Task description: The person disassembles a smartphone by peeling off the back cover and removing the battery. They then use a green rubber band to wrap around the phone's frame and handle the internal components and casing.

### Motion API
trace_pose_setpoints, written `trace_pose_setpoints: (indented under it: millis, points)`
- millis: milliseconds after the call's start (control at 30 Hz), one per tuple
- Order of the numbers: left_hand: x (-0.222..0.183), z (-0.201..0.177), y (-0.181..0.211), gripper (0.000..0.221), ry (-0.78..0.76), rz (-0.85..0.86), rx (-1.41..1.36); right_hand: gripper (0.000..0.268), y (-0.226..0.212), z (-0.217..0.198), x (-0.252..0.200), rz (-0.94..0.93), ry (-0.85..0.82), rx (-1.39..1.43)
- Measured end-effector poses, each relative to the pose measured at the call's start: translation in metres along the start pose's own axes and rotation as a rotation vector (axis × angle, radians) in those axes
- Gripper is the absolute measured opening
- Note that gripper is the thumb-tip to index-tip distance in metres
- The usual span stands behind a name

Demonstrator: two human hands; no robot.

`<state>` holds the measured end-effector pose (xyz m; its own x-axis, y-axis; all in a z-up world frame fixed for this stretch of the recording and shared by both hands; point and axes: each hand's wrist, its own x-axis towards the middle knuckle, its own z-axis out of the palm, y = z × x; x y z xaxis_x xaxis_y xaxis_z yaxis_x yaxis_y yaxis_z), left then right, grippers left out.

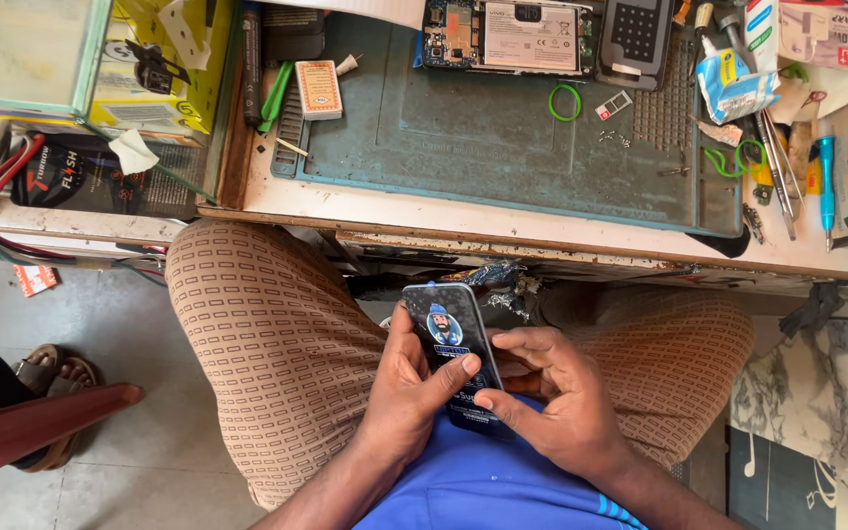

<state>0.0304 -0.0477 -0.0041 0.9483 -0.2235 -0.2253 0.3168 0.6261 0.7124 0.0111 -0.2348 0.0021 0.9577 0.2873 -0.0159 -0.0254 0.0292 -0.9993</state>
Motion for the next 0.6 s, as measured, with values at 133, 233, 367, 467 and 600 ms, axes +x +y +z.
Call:
trace_pose_setpoints:
  millis: [133, 233, 367, 467, 600]
  points:
    - [0.001, -0.001, -0.002, 0.067, 0.025, -0.08, -0.06, 0.052, -0.003, 0.003, -0.002, -0.011, 0.041, -0.135]
    - [0.002, -0.002, -0.003, 0.067, 0.024, -0.076, -0.065, 0.052, -0.008, 0.003, -0.001, -0.073, 0.033, -0.256]
    - [0.001, -0.001, -0.006, 0.067, 0.034, -0.037, -0.033, 0.051, -0.016, 0.005, 0.001, -0.157, 0.026, -0.38]
    - [-0.001, -0.001, -0.007, 0.067, 0.046, -0.035, 0.012, 0.049, -0.018, 0.005, 0.002, -0.229, 0.042, -0.491]
    - [0.0, 0.002, -0.008, 0.06, 0.05, -0.008, 0.043, 0.05, -0.01, -0.001, 0.001, -0.19, 0.037, -0.506]
